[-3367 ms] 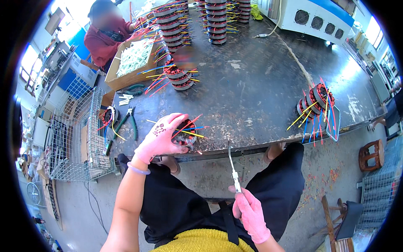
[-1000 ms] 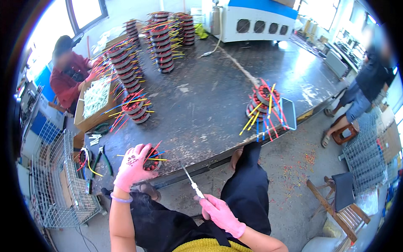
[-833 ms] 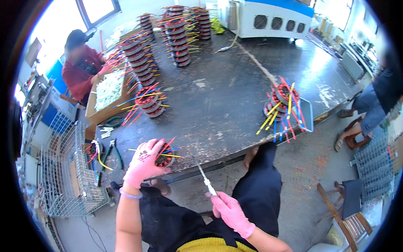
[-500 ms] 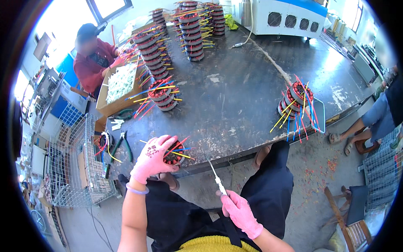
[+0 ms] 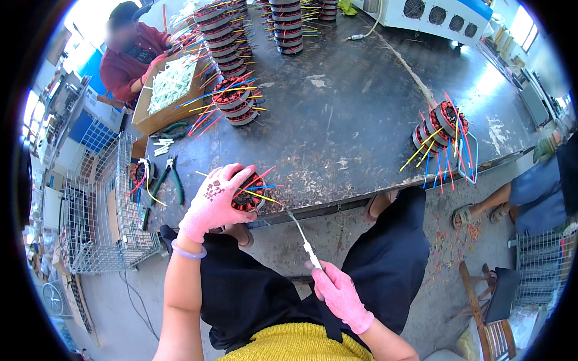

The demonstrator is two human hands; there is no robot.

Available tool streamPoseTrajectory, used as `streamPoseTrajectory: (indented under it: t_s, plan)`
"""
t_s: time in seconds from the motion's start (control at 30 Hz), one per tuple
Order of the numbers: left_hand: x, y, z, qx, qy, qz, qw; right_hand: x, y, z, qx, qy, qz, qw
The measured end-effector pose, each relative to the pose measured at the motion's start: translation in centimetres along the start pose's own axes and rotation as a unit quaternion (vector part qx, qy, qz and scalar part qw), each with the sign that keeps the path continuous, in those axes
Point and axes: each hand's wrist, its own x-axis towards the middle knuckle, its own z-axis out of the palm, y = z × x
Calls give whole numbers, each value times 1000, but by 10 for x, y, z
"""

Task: The person uses a handheld heating tool to solder or heat-shrink wires on a circular motor component while holding it in their gloved hands.

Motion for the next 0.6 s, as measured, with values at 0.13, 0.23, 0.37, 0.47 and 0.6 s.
streamPoseTrajectory:
  t_s: [0.13,0.23,0.37,0.47,0.6]
  plan:
    - [2,1,2,-2,3,3,1000,1,4,-4,8,0,-1,1000]
    - [3,1,1,-1,7,8,1000,1,3,-5,8,-1,-1,1000]
    - [-6,-3,-7,-5,18,8,1000,1,-2,4,-10,-2,1,1000]
    - [-4,-7,-1,-4,21,34,999,-3,-3,2,1,2,19,1000]
    - [-4,-8,-2,3,7,42,999,4,14,2,-28,1,-44,999]
